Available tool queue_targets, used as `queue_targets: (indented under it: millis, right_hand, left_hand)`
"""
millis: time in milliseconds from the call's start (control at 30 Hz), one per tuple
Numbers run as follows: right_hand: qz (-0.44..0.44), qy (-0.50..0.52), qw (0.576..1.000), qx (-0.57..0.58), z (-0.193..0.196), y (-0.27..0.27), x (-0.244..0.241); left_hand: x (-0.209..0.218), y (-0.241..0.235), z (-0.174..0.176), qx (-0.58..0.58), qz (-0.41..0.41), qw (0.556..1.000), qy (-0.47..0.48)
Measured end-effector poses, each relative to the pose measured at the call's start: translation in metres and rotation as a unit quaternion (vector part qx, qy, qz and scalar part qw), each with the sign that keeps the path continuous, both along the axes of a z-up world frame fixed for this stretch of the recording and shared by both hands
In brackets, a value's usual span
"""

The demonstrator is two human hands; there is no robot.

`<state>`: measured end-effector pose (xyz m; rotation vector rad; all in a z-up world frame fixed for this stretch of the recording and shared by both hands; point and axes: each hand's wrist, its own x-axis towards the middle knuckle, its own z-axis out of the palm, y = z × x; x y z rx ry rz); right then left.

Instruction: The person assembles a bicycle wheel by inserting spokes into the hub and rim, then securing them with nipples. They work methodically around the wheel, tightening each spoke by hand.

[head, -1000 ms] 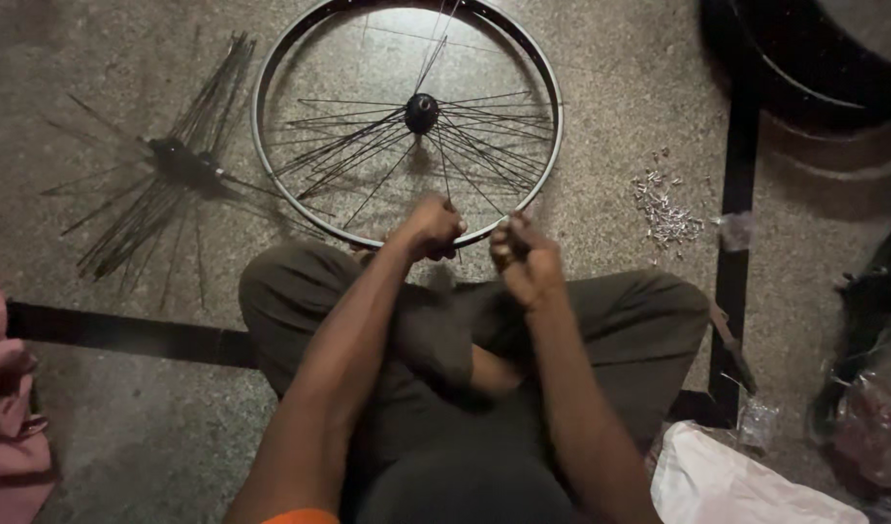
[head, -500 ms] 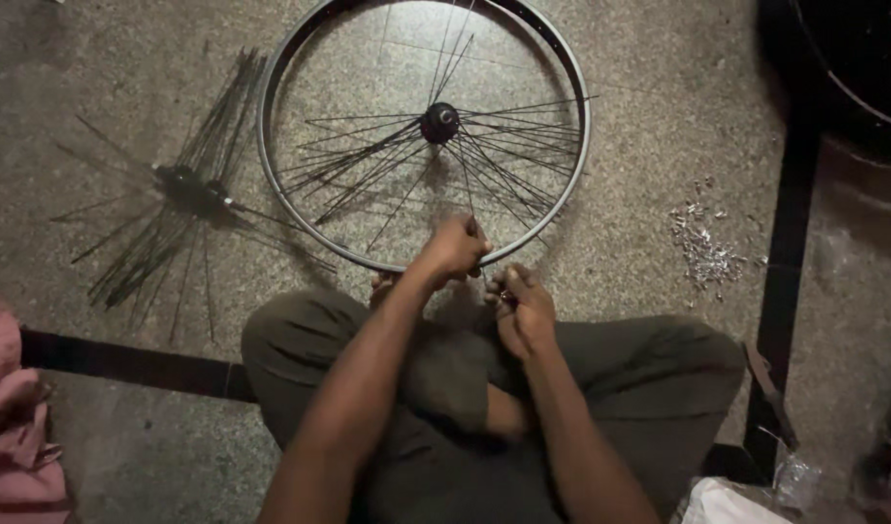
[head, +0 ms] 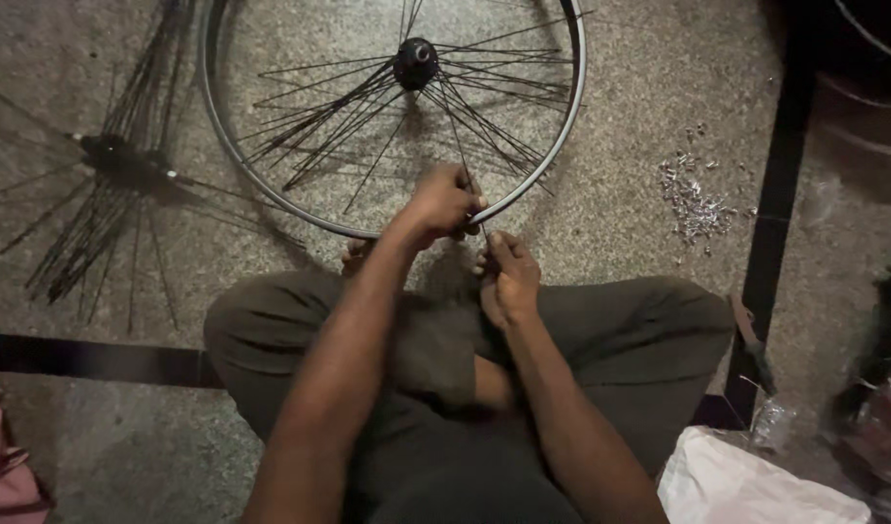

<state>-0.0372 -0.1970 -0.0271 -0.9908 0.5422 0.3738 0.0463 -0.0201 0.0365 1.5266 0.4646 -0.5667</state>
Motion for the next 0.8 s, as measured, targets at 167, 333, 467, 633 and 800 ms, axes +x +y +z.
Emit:
queue_targets:
  millis: [167,333,467,633,800]
  right_hand:
    - [-0.033,-0.004,0.999,0.028,0.001,-0.002,-0.002]
    - [-0.05,-0.026,0.997,0.057,0.003,-0.001,-0.003]
    - [-0.042,-0.021,0.998,0.045,0.006,-0.003,-0.002]
    - [-0.069,-0.003,0.997,-0.024,0.006,0.007,-0.001]
    - [-0.086,-0.004,0.996,-0.009,0.012,0.022,-0.001]
  left_hand:
    - [0.001,0.0,0.001,-0.029,0.003,0.999,-0.012]
    - [0.002,-0.002,0.0,-0.034,0.012,0.999,-0.019]
    - [0.003,-0.003,0.0,-0.015,0.004,0.999,-0.031]
    - [0.002,-0.006,-0.014,-0.017,0.021,0.998,-0.059]
    - [0.0,-0.011,-0.012,0.0,0.038,0.997,-0.062]
